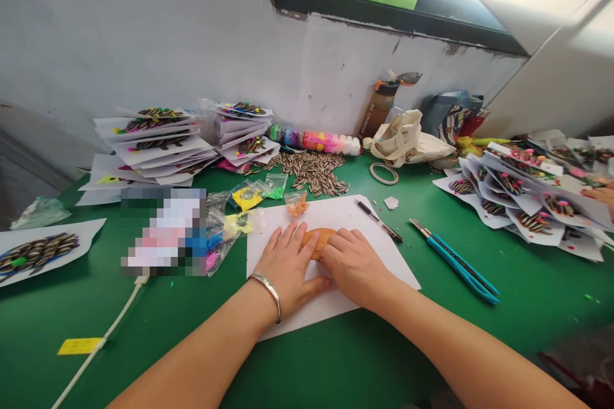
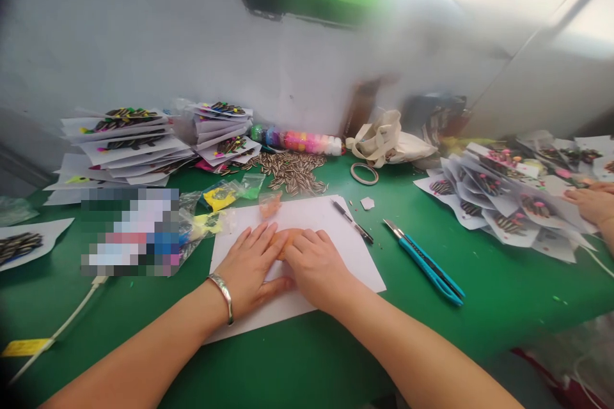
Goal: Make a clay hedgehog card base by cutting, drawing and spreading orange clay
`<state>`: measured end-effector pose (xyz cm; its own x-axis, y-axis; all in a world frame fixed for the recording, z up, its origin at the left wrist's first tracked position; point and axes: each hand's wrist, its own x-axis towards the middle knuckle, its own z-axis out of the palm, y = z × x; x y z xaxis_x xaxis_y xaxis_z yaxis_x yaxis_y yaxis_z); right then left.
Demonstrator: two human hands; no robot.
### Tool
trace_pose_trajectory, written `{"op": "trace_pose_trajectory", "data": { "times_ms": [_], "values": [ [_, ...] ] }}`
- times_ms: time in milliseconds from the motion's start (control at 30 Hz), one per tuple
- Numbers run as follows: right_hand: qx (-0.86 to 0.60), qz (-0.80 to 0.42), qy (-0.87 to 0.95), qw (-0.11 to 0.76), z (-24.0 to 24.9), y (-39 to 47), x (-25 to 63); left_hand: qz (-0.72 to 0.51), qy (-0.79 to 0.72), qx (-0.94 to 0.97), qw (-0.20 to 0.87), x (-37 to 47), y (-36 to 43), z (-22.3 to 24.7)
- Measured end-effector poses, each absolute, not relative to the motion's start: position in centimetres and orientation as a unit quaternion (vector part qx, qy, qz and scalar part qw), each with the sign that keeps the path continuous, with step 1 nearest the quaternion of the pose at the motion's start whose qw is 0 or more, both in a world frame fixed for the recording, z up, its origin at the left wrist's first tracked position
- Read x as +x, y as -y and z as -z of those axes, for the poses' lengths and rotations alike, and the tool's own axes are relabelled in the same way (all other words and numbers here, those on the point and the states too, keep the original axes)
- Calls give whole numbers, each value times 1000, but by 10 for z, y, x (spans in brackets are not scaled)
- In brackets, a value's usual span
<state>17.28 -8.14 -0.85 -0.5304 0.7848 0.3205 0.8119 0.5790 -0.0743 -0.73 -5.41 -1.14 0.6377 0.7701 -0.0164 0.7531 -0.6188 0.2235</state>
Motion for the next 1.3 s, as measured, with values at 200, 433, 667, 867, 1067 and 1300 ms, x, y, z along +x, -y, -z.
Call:
{"op": "trace_pose_trajectory", "data": {
  "times_ms": [200, 433, 667, 867, 1067, 1300],
  "values": [
    [-447, 57, 881, 146, 6, 82, 168, -37, -429, 896, 112, -7, 55, 10],
    [-450, 44, 881, 139, 5, 80, 164, -40, -425, 897, 119, -7, 55, 11],
    [-468, 9, 878, 102, -2, 77, 159, -22, -428, 894, 130, -7, 55, 9],
    [-480, 7, 873, 88, -4, 75, 154, -28, -435, 893, 115, -8, 55, 15],
    [-487, 6, 869, 89, -4, 74, 150, -23, -435, 893, 113, -8, 55, 16],
    [-491, -1, 866, 91, -3, 74, 147, -20, -445, 886, 128, -6, 53, 13]
  ]
}}
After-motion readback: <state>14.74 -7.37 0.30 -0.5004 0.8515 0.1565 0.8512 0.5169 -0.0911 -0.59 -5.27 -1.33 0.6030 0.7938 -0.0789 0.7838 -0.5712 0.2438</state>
